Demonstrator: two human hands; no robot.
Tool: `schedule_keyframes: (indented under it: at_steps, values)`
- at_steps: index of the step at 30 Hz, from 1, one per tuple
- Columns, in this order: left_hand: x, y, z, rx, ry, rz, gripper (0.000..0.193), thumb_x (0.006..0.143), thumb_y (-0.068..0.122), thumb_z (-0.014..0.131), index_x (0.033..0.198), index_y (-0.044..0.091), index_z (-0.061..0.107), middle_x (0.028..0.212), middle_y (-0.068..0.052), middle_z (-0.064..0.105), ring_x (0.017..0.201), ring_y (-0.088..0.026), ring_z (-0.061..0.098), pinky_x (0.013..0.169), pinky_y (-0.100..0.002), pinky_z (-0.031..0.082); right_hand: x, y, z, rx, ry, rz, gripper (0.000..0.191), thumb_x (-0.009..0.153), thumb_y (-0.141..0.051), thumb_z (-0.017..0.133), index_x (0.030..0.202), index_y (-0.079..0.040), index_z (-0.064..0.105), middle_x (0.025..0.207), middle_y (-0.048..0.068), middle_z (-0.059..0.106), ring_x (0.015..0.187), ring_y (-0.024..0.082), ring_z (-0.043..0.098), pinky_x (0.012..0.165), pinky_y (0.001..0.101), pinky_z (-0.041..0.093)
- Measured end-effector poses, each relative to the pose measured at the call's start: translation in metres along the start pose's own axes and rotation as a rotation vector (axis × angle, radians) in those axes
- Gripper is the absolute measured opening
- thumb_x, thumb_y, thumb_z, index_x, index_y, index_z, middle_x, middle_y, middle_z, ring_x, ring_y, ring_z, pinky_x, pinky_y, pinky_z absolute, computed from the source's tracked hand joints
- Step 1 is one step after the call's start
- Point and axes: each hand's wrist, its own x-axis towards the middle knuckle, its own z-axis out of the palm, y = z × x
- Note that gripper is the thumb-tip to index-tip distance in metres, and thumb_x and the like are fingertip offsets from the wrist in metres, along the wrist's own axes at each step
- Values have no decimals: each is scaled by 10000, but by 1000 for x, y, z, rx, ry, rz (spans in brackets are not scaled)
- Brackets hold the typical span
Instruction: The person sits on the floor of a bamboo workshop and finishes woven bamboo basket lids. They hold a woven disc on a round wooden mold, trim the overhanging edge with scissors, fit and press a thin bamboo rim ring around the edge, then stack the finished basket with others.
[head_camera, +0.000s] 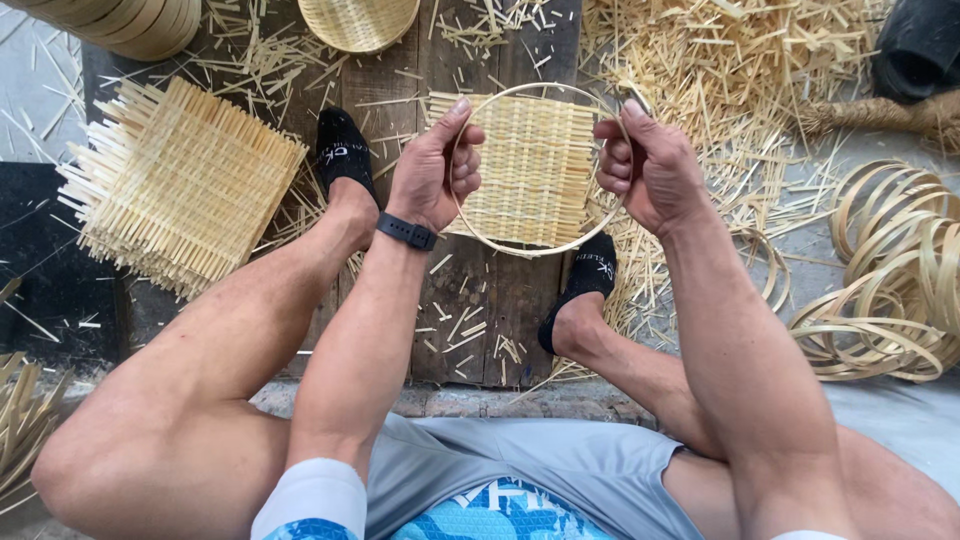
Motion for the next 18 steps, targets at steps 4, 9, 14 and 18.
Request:
schedule_keyframes:
  at_steps: [4, 9, 14, 18]
  values:
    - [14, -7, -23, -20, 14, -38, 384, 965, 291, 747, 692, 72, 587, 514, 34, 443, 443, -80, 379, 381, -232, 262, 9, 20, -2, 58, 54, -48, 348, 1041, -334, 679, 839, -54, 641, 602, -66, 380, 492, 66, 337, 417, 214, 293]
    - [16, 0, -32, 60, 58, -69, 374, 957, 276, 745, 674, 89, 587, 503, 50, 399, 429, -69, 361, 373, -229, 246, 13, 27, -11, 15, -7, -75, 289, 1056, -270, 657, 932, -12, 698, 633, -18, 530, 509, 84, 462, 454, 229, 403]
    - [21, -3, -38, -43, 161, 87, 301, 935, 325, 713, 840, 40, 710, 552, 27, 486, 449, -61, 416, 398, -210, 328, 23, 38, -23, -431, 129, -192, 158, 951, -76, 719, 1087, 3, 717, 891, 50, 758, 737, 109, 726, 650, 267, 644]
    - [45, -17, -59, 133, 292, 268, 196, 767, 99, 760, 950, 83, 688, 685, 20, 658, 543, -74, 532, 437, -226, 416, 48, 74, -25, -501, 320, -153, 206, 898, -54, 761, 1089, 21, 745, 902, 85, 776, 717, 135, 730, 608, 271, 629]
